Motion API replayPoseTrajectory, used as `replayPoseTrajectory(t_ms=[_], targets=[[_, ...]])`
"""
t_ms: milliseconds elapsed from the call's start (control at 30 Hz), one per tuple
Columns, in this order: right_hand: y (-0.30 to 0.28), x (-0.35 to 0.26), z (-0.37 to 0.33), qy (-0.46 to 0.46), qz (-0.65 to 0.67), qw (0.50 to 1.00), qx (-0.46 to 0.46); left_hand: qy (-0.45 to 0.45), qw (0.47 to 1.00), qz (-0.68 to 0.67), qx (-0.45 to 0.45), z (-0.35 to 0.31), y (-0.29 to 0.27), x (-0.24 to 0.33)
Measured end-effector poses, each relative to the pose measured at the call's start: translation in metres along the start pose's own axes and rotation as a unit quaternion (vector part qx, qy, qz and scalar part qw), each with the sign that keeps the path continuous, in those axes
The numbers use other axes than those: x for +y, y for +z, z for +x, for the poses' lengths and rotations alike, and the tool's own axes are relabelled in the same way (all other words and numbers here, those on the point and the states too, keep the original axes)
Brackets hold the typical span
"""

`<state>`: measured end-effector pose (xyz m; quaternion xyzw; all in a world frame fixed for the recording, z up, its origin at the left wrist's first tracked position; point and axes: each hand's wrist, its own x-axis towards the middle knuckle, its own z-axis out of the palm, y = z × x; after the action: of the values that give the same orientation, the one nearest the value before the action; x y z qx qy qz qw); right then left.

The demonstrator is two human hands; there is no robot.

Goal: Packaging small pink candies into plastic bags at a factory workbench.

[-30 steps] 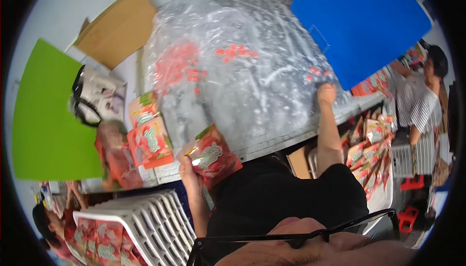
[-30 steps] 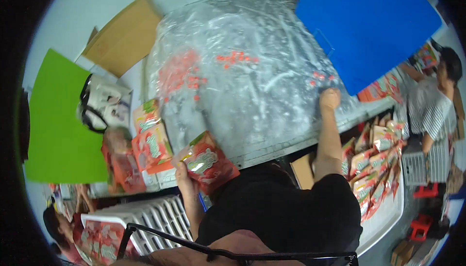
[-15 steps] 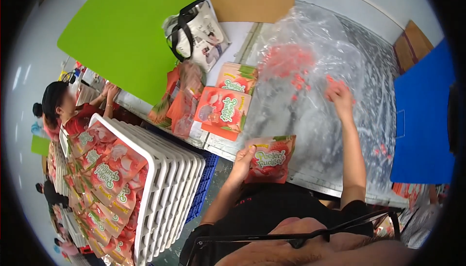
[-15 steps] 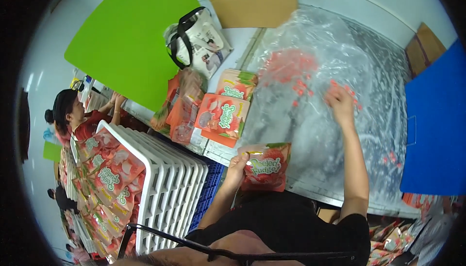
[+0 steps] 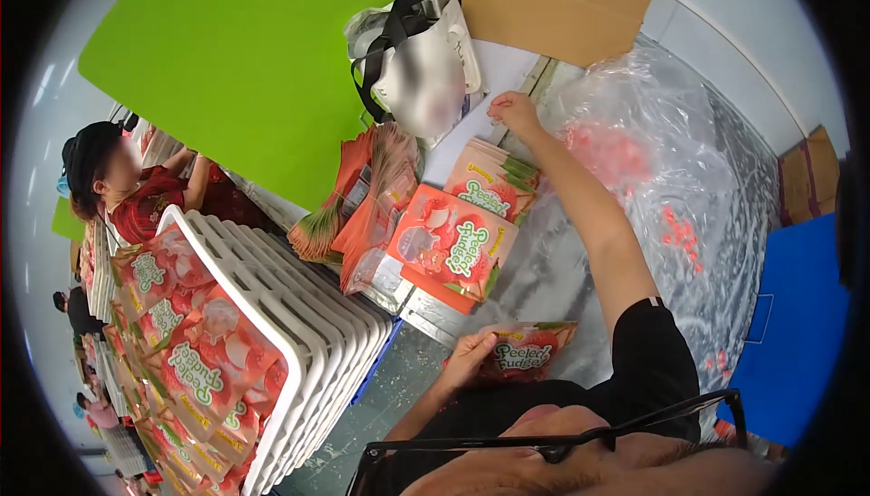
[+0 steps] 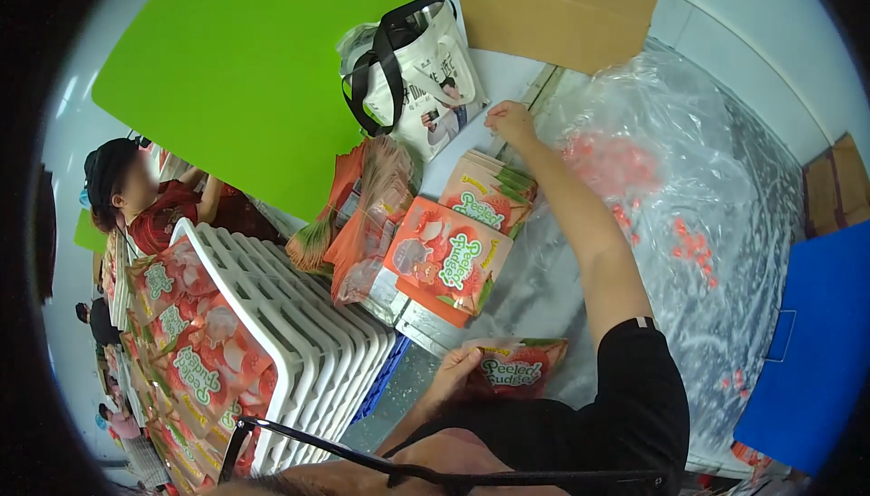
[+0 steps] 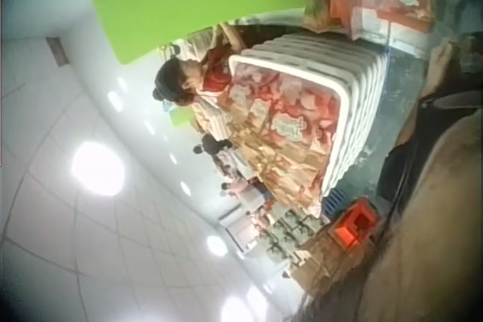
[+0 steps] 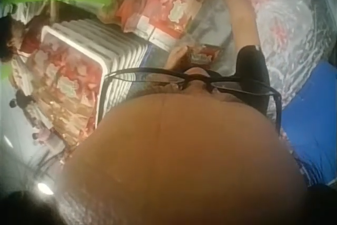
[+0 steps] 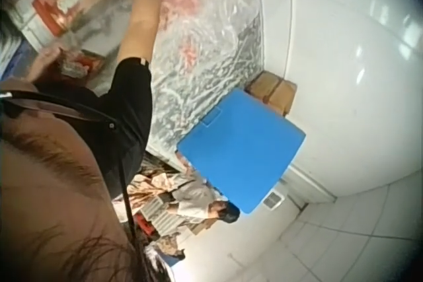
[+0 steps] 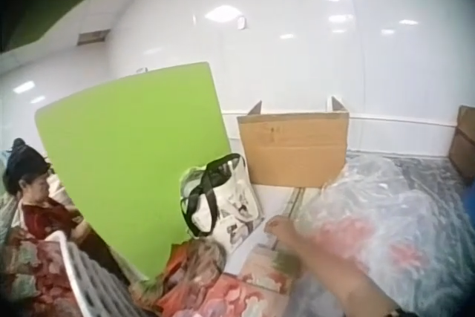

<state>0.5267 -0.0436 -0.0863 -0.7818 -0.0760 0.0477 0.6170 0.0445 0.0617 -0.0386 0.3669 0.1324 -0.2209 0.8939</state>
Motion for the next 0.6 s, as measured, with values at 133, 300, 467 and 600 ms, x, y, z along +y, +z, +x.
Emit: replayPoseTrajectory(t_ms=[133,300,467,600], targets=[[0.003,0.022,0.013,-0.095,-0.272,0.955,0.074,-0.047,0.998,-0.031,-0.016,0.004,-0.016,-0.001],[-0.043,0.007,-0.021,-0.106,-0.23,0.965,0.075,-0.045,0.999,0.007,-0.022,0.004,0.002,0.009],[-0.066,-0.08,-0.183,0.065,0.122,0.977,-0.16,0.141,0.961,0.13,0.198,0.002,0.0,0.016],[-0.063,-0.093,-0.334,0.084,0.32,0.915,-0.232,0.195,0.97,0.058,0.135,0.017,0.01,0.051]])
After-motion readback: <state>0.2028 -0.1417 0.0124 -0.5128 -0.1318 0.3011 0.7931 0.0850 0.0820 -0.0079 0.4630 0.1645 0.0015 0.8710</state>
